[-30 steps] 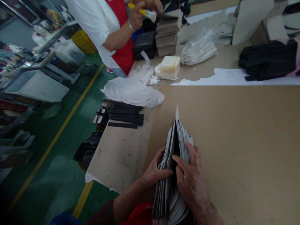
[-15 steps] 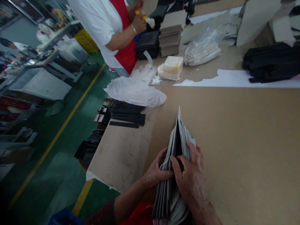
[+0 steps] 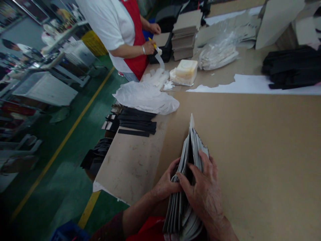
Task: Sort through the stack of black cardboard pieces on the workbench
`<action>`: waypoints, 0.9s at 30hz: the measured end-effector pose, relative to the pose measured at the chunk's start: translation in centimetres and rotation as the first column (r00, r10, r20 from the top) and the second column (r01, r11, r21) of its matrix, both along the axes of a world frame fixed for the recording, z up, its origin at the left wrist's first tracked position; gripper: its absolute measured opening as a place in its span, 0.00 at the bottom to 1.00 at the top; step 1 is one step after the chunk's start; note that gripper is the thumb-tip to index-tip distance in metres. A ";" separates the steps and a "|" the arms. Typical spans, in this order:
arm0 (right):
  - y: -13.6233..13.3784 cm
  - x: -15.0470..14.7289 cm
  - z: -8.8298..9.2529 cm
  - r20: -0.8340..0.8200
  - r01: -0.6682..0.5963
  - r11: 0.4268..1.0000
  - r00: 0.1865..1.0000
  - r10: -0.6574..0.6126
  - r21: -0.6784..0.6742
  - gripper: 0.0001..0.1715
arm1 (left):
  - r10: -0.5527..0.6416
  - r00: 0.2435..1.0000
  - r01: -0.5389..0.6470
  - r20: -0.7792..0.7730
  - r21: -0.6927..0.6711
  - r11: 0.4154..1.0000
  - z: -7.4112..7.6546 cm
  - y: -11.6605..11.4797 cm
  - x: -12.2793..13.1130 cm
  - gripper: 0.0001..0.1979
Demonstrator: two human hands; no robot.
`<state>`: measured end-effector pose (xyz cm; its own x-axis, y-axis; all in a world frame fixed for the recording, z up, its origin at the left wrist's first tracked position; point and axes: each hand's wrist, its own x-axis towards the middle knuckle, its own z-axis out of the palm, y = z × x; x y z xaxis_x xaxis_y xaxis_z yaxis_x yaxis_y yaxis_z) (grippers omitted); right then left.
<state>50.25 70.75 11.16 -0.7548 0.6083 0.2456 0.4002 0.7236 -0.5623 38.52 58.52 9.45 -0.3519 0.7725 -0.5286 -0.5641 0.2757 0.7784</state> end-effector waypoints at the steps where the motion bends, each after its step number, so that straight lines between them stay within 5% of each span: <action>1: 0.0 0.0 0.0 0.000 -0.004 1.000 1.000 0.004 0.012 0.26 | 0.000 1.000 0.000 -0.006 0.004 1.000 -0.2 -0.1 0.0 0.55; 16: 0.0 0.3 0.2 0.009 -0.021 1.000 1.000 0.021 -0.015 0.24 | -0.012 1.000 0.012 0.007 -0.019 1.000 0.4 -0.2 -0.1 0.50; 24: 0.0 1.1 -0.1 -0.032 -0.050 0.995 0.998 0.048 -0.086 0.15 | -0.016 0.989 0.010 -0.149 -0.039 0.999 1.0 0.2 0.3 0.45; 27: 0.0 0.8 0.4 -0.002 -0.032 0.997 1.000 0.031 -0.067 0.22 | -0.019 0.986 0.014 -0.165 -0.030 0.999 0.9 0.3 0.5 0.47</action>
